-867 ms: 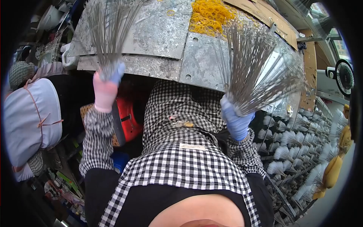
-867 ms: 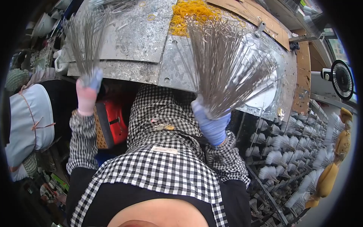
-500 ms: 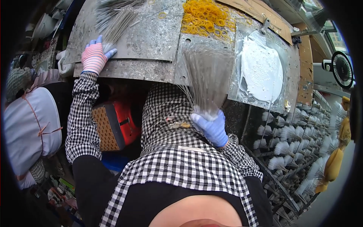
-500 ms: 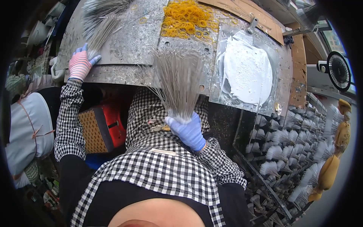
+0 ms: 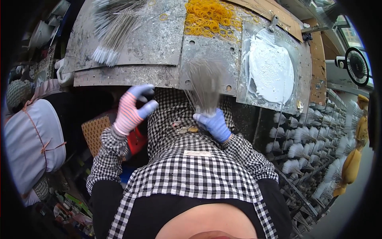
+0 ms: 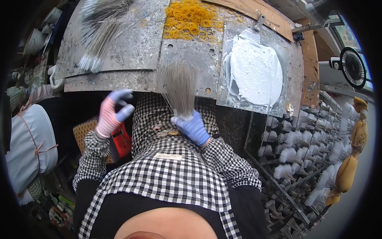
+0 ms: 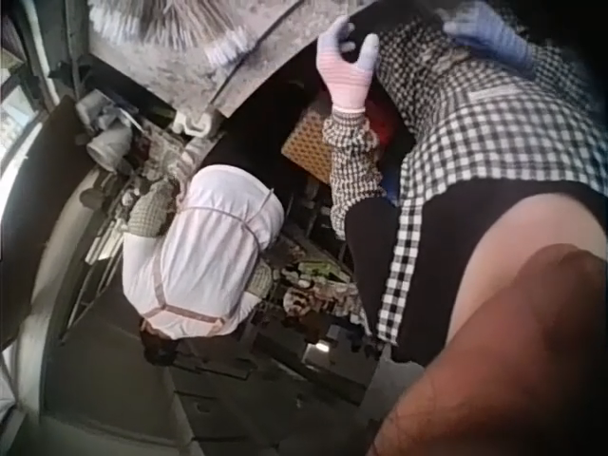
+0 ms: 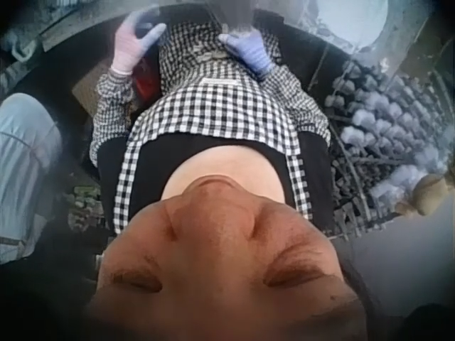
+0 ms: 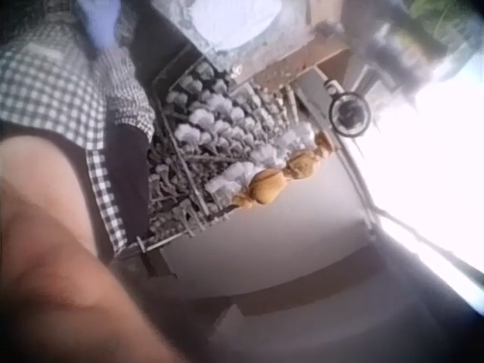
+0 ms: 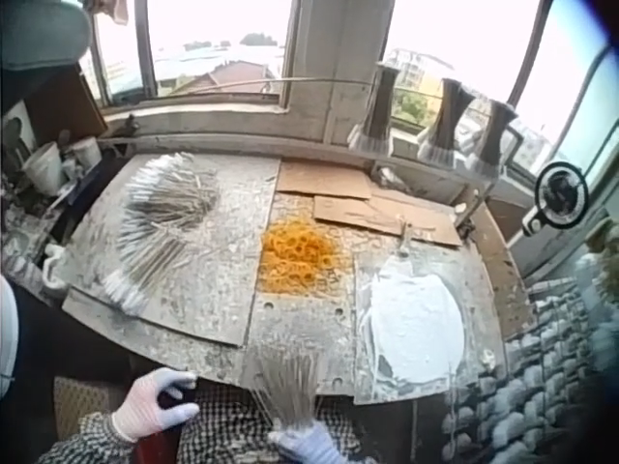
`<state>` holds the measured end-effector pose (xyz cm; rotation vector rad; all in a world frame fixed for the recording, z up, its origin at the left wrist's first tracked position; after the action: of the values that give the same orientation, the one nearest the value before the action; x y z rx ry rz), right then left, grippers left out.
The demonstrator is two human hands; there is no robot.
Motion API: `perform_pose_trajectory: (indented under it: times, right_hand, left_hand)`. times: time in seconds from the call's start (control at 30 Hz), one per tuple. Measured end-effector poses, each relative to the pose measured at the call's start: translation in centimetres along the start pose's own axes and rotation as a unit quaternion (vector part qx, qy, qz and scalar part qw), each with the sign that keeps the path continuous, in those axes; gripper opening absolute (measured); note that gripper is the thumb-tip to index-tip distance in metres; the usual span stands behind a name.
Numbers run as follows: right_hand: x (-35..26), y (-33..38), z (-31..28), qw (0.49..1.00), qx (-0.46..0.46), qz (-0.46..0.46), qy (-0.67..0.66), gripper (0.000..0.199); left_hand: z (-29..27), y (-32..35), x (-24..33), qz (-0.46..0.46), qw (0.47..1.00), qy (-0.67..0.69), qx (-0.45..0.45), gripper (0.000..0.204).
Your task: The recorder is bundling groups of white brush bristles and securing them with rubber bands at a manufacturing table.
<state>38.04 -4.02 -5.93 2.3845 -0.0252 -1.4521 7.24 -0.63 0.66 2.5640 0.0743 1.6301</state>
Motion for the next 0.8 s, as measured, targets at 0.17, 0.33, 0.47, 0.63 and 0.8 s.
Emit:
perform_pose_trajectory:
  times: [0.17, 0.33, 0.47, 0.63, 0.8]
  right_hand:
    - [-2.1, 0.6, -0.3, 0.966, -0.145, 0.082, -0.197, 0.055]
    - [-5.9, -1.3, -1.0, 0.962, -0.143, 0.004, -0.232, 0.073]
    - [-11.2, -4.4, -6.1, 0.964, -0.171, -0.04, -0.2, 0.08]
    - [-11.3, -8.2, -12.9, 0.889, 0.085, -0.375, 0.249, 0.081]
    - [-20.3, -9.3, -18.5, 0.787, 0.183, -0.518, 0.28, 0.046]
  left_hand:
    - [8.2, 0.2, 1.9, -0.047, 0.929, 0.308, -0.2, 0.104]
    - [9.0, -4.9, 12.3, -0.012, 0.823, 0.468, -0.322, 0.076]
    - [8.8, -5.9, 17.9, 0.188, 0.888, 0.335, -0.253, 0.043]
    - [8.4, -7.9, 19.1, 0.304, 0.912, 0.267, -0.075, 0.038]
    - [13.2, -12.7, 12.1, 0.297, 0.94, 0.164, 0.039, 0.035]
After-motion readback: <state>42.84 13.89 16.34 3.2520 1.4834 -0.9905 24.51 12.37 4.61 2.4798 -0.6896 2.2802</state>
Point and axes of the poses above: each hand's wrist, its own y-axis away from the middle knuckle, its own z-axis out of the palm, x = y × z, the point moved 3 cm from there along -y, towards the middle knuckle, and after that the axes turned 10 degrees about x, right-handed, at the moved point
